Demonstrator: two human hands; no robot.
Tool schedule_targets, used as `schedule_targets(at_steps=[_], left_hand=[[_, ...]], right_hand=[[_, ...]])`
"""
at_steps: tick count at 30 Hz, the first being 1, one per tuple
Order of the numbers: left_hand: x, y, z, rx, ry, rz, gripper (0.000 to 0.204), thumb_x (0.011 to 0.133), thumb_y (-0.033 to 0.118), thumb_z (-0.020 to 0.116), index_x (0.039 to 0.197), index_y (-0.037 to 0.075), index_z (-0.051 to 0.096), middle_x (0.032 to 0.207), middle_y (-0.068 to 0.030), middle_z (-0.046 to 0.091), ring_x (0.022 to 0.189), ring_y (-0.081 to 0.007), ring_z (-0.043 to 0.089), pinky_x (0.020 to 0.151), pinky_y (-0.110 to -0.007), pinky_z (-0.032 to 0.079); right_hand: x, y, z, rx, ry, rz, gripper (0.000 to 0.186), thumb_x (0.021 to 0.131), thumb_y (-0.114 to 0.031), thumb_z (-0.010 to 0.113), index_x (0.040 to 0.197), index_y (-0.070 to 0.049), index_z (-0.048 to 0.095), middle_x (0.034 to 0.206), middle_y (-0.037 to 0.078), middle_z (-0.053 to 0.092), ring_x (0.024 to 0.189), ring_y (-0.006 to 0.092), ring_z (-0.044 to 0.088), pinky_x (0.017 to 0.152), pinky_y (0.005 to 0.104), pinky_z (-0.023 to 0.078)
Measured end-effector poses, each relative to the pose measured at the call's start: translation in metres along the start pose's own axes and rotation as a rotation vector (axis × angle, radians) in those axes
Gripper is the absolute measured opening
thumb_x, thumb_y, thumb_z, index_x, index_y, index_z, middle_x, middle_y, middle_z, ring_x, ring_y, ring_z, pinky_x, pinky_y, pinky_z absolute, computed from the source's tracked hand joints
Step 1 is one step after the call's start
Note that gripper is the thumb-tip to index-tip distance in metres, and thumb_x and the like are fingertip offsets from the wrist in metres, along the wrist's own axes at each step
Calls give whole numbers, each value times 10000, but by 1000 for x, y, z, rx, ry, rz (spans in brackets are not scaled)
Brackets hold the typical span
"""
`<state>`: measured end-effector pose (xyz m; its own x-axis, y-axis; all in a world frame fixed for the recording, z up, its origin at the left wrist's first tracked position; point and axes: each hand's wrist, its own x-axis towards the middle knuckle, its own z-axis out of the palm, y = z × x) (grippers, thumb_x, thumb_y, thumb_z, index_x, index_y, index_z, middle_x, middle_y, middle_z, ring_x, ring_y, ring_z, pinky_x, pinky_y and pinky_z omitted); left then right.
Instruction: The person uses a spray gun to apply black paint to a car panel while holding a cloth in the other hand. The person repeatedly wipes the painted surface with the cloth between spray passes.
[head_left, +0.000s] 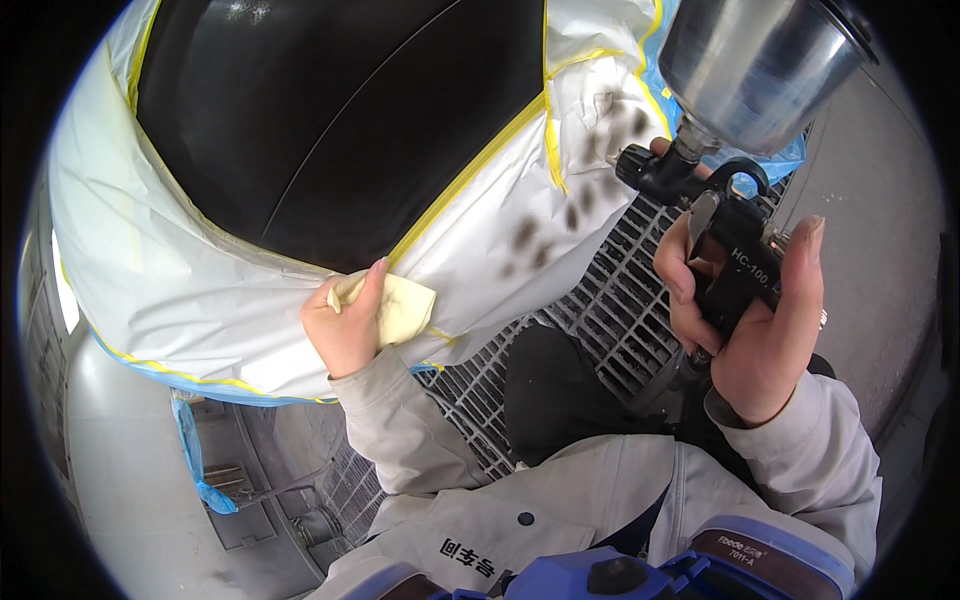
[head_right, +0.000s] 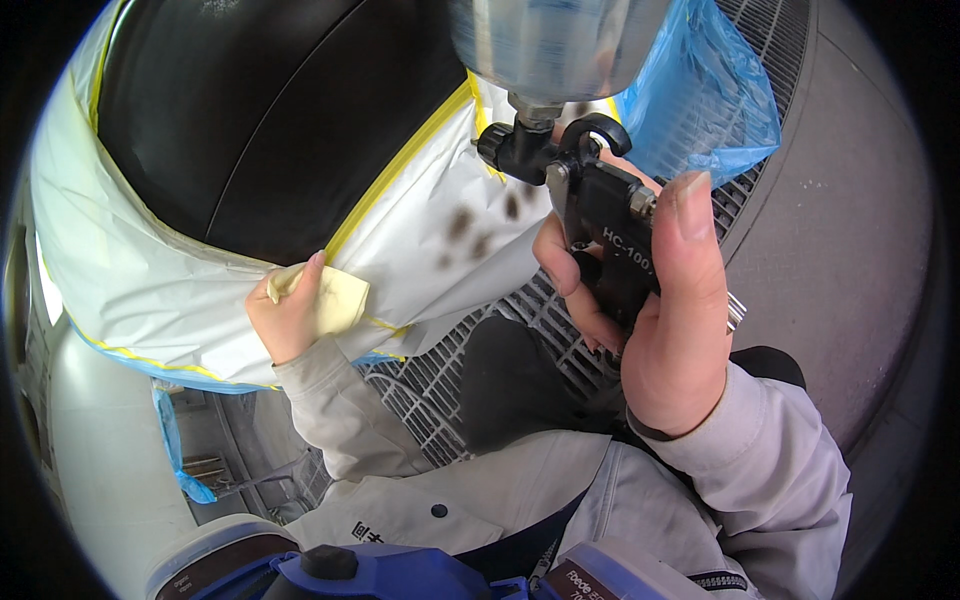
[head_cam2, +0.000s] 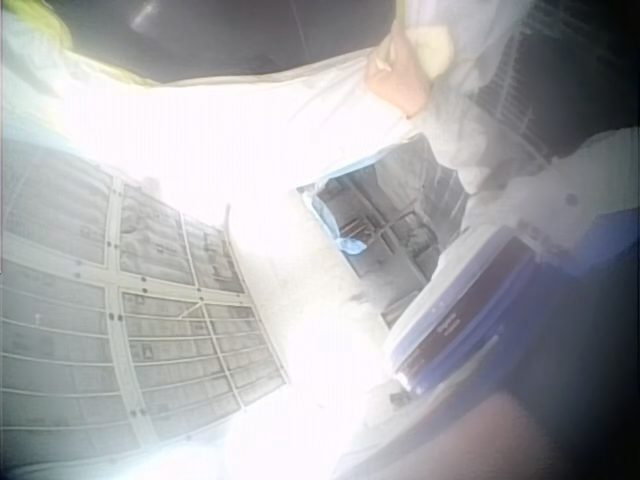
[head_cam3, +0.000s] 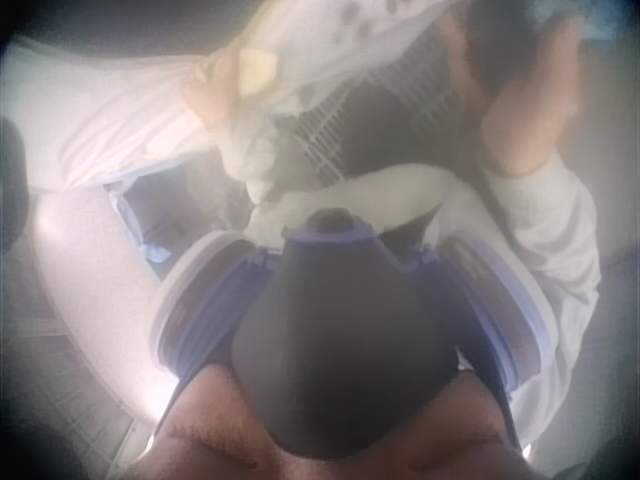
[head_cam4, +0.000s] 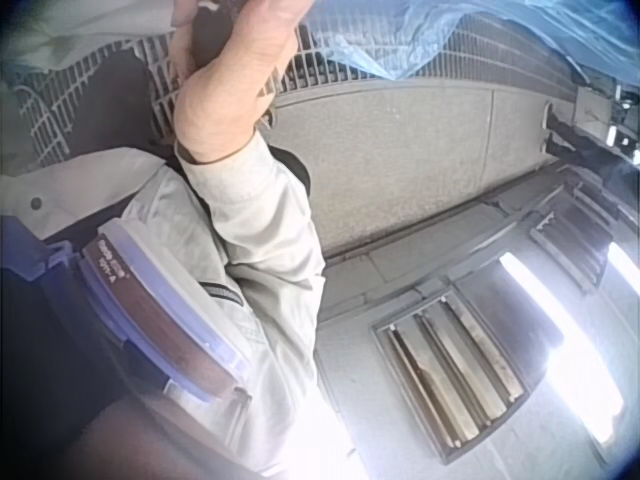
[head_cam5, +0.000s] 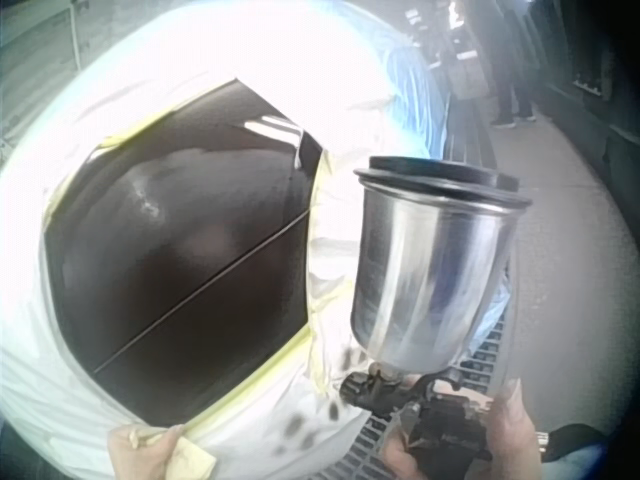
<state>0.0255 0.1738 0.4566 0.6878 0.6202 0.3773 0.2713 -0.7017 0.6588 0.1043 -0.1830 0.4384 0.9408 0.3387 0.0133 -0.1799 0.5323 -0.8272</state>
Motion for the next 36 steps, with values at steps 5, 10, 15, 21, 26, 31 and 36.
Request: schedule_targets(at_steps=[5,10,15,21,26,31,36], left_hand=[[0,-1,0,16,1,4,236,841,131,929,795,-37,770,684,0,680,632,-63,551,607,-257,452],[0,-2,0,3,3,9,229,841,128,927,797,-35,773,681,3,677,630,-63,548,606,-259,450],[0,-3,0,-8,8,10,231,838,128,929,793,-35,771,678,4,676,628,-61,543,606,-258,447],[0,-2,0,3,5,-2,239,837,134,931,789,-35,769,678,2,678,631,-62,541,605,-260,447],[0,-1,0,2,4,7,242,836,133,932,791,-39,768,682,-5,685,635,-65,553,609,-260,454],[-1,0,0,4,5,-13,241,835,129,932,794,-43,768,689,-14,695,638,-68,567,614,-260,464],[-1,1,0,10,5,9,239,838,131,930,797,-41,769,693,-12,698,635,-67,565,609,-261,463]], right_hand=[[-2,-4,5,-2,35,23,921,1044,-800,213,1431,-39,560,765,2,560,523,51,356,521,231,299],[-1,-5,5,-27,5,38,927,1041,-801,215,1424,-29,557,778,4,566,529,51,363,526,231,304],[-2,-5,3,-29,15,41,933,1039,-804,212,1422,-26,556,784,2,566,537,48,372,528,229,308],[-2,-4,3,-41,0,28,917,1057,-777,186,1461,-26,522,794,19,560,518,55,363,507,233,320],[-3,-5,4,-33,16,42,927,1041,-800,209,1422,-29,555,789,2,569,538,48,377,524,227,307],[-4,-7,4,-20,8,40,924,1041,-801,217,1418,-27,554,788,1,566,536,47,376,519,228,304],[-5,-8,4,-63,5,39,930,1038,-805,232,1419,-20,553,791,0,562,535,45,376,513,230,302]])
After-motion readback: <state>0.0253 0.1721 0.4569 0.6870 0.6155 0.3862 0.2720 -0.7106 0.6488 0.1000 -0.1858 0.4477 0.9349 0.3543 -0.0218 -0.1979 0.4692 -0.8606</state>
